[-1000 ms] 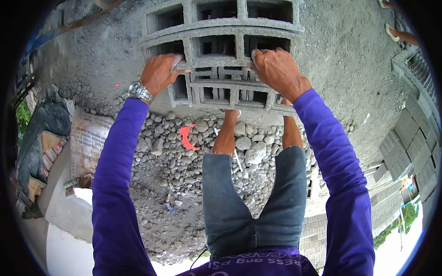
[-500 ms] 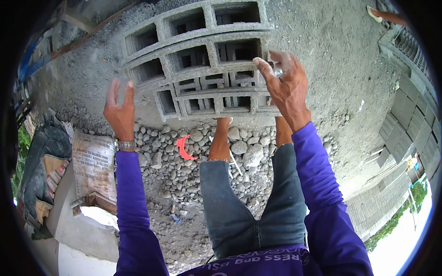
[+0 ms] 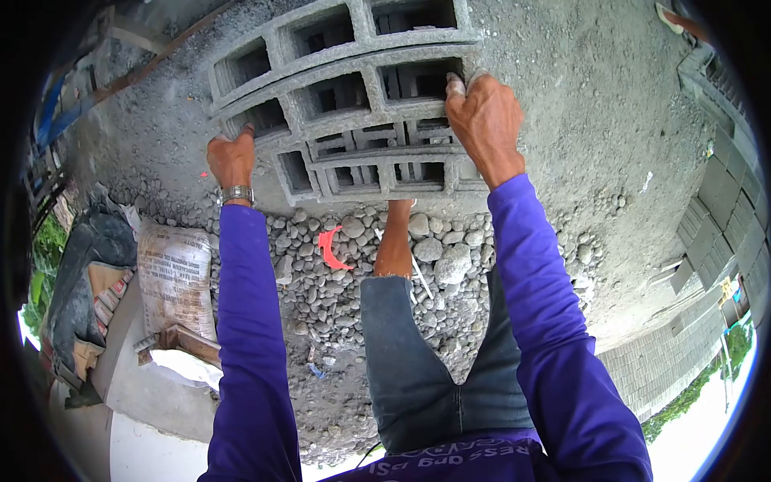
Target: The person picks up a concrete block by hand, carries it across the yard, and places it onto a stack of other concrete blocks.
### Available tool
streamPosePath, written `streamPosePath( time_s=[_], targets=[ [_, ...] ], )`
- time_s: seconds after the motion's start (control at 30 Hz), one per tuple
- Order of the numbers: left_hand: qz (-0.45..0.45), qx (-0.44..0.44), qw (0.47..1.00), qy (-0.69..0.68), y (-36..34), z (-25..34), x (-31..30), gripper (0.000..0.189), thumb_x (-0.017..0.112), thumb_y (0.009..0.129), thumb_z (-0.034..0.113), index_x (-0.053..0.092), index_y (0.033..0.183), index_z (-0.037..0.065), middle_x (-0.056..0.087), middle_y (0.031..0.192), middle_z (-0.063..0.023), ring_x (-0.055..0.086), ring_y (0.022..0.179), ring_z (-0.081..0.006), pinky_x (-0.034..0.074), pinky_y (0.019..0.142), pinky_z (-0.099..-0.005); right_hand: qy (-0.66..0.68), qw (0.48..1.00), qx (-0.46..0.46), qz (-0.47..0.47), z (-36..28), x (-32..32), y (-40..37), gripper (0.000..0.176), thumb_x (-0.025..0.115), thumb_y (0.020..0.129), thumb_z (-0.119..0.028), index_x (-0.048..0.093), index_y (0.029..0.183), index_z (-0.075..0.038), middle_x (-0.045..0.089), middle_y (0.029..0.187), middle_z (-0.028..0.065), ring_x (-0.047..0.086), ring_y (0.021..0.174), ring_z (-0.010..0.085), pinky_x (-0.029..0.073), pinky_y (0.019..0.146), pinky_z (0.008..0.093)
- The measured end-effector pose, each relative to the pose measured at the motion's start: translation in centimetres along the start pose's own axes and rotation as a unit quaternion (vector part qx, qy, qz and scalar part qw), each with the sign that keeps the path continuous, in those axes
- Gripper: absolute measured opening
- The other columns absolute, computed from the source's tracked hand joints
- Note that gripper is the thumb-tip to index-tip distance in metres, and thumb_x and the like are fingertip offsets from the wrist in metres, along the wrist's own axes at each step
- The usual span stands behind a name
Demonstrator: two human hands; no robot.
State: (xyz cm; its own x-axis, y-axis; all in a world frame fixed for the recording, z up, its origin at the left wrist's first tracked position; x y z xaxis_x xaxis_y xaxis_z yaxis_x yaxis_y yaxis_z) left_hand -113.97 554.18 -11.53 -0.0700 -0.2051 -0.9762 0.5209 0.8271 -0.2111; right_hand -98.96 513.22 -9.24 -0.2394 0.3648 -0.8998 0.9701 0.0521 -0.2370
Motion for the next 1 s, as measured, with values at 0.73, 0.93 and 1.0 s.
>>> streamPosePath(
  time_s=[0.73,0.93,1.0],
  targets=[
    [-0.108,0.111,0.988,0.021,2.3,0.9,1.8,0.08,0.05,0.087,0.065,0.064,0.095,-0.013,0.061,0.1,-0.0381,0.061,0.096,-0.0481,0.047,0.086,-0.0489,0.002,0.998,-0.026,-0.061,0.0,1.7,-0.1,0.058,0.046,0.097,-0.05,0.055,0.081,0.005,0.061,0.069,0.0287,0.064,0.069,0.0429,0.048,0.062,0.0484],
    [-0.013,0.098,0.962,-0.256,-1.9,-1.5,-2.6,0.068,0.057,0.088,0.054,0.058,0.114,-0.009,0.063,0.115,-0.027,0.062,0.108,-0.0404,0.05,0.089,-0.0427,0.148,0.984,-0.016,-0.098,2.9,-0.6,-2.0,0.072,0.052,0.092,-0.058,0.055,0.114,0.01,0.063,0.101,0.0318,0.064,0.1,0.0386,0.049,0.083,0.0449],
    [0.007,0.031,0.957,-0.288,-5.5,-5.5,-3.3,0.055,0.062,0.088,0.044,0.061,0.111,-0.006,0.067,0.109,-0.0229,0.065,0.102,-0.0362,0.052,0.087,-0.0382,0.197,0.978,0.03,-0.066,7.2,-2.6,-4.5,0.077,0.055,0.091,-0.058,0.048,0.131,0.008,0.058,0.121,0.0285,0.057,0.116,0.0357,0.044,0.098,0.0406]
  ],
)
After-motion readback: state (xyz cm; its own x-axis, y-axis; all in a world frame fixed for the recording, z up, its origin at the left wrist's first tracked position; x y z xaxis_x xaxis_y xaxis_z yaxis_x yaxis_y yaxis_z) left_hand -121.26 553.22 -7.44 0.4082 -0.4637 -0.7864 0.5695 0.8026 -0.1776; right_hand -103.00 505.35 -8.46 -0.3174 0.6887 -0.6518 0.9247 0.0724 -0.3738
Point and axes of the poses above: each hand's wrist, its own y-axis towards the middle knuckle, its own x-axis out of the palm, z = x × y, the point moved 10 cm from there along y, towards the middle knuckle
